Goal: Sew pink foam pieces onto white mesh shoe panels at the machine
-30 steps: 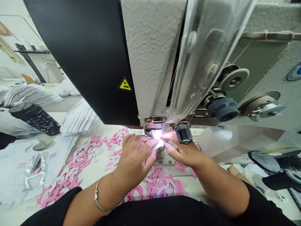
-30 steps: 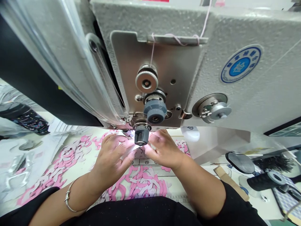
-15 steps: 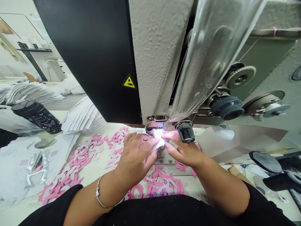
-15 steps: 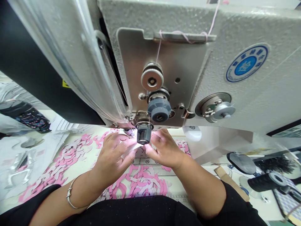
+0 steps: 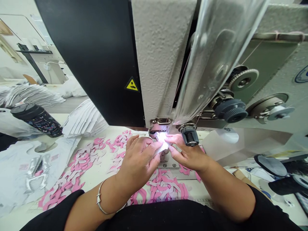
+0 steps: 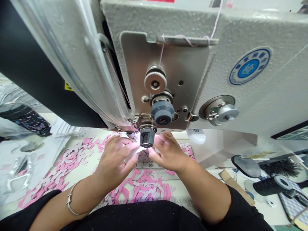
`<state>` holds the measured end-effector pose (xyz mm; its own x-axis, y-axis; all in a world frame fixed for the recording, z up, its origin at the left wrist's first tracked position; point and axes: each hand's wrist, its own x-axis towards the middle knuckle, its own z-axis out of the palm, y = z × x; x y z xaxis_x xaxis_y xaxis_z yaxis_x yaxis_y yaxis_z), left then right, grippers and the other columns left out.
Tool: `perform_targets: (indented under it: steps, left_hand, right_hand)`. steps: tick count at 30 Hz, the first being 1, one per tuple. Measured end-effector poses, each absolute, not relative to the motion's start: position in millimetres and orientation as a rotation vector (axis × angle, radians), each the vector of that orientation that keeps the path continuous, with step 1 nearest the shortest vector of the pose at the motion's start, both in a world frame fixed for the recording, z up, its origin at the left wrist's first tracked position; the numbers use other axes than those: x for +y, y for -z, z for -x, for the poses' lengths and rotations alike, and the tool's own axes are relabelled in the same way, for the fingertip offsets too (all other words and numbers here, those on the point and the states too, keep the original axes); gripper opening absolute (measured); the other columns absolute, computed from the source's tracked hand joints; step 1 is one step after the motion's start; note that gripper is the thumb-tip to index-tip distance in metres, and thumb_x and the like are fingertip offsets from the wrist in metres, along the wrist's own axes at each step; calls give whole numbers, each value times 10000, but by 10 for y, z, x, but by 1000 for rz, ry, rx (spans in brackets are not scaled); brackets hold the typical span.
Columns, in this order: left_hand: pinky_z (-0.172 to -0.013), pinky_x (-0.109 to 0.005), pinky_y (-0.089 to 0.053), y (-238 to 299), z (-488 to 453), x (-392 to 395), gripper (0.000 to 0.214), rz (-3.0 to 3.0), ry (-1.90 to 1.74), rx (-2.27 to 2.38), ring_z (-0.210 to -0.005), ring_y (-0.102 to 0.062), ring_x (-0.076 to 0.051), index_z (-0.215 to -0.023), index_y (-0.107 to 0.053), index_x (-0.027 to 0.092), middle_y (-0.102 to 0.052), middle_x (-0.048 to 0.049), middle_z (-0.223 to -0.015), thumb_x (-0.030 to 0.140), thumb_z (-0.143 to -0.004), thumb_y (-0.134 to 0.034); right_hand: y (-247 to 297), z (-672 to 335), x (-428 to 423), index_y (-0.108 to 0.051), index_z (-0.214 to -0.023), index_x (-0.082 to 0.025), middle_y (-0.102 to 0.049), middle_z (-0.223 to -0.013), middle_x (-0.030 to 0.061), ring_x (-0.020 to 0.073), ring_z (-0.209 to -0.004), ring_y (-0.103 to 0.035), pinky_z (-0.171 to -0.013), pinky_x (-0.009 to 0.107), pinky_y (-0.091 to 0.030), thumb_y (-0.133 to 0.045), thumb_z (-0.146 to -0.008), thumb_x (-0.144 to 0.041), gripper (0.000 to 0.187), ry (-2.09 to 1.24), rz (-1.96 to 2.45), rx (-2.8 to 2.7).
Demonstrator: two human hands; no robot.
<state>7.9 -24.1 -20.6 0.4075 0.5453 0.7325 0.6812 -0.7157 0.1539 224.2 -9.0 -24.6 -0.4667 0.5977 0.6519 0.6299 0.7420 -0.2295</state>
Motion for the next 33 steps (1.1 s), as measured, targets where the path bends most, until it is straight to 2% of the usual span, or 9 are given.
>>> perform_targets:
  steps: [7, 11, 13, 17, 23, 33]
  left_hand:
    - [-992, -488, -409, 209, -81, -248, 233, 2488, 1192, -1103, -941, -578, -240, -1056, -665, 221, -646, -63, -940, 172, -829, -652]
    - [-1006, -494, -400, 202, -81, -245, 228, 2489, 1177, -1117, -945, -582, -240, -1053, -669, 214, -648, -63, -941, 174, -830, -654]
    - [-1012, -495, -396, 202, -82, -244, 225, 2485, 1172, -1119, -941, -586, -238, -1050, -671, 212, -647, -63, -942, 174, -829, -653]
    - [-1013, -496, -395, 207, -88, -242, 221, 2472, 1154, -1122, -934, -591, -234, -1047, -672, 212, -647, -62, -937, 171, -831, -651]
    - [-1054, -521, -357, 196, -103, -269, 210, 2422, 1111, -1132, -941, -604, -229, -1054, -666, 216, -657, -62, -958, 192, -846, -641]
    - [-1081, -539, -323, 172, -112, -324, 244, 2405, 1060, -1157, -954, -623, -235, -1100, -659, 221, -664, -63, -991, 215, -858, -637]
  right_hand:
    - [290, -2254, -74, -609, -1051, -239, -656, -932, 41, 219, -827, -597, -796, 406, -474, -509, -893, -235, 188, 111, 950, -2209]
    - [299, -2244, -71, -613, -940, -236, -624, -822, 26, 220, -792, -579, -786, 408, -466, -511, -892, -242, 113, 130, 954, -2192]
    - [296, -2238, -72, -603, -900, -233, -630, -833, 29, 215, -777, -580, -781, 408, -466, -512, -895, -241, 92, 134, 948, -2184]
    - [289, -2235, -75, -602, -967, -223, -661, -943, 50, 220, -841, -610, -786, 409, -470, -516, -896, -234, 112, 136, 929, -2180]
    - [274, -2217, -104, -607, -1027, -230, -671, -989, 54, 238, -961, -623, -833, 418, -482, -529, -891, -224, 157, 154, 939, -2187]
    - [273, -2189, -124, -619, -1056, -215, -653, -978, 72, 252, -957, -614, -849, 452, -488, -546, -878, -220, 193, 243, 930, -2196]
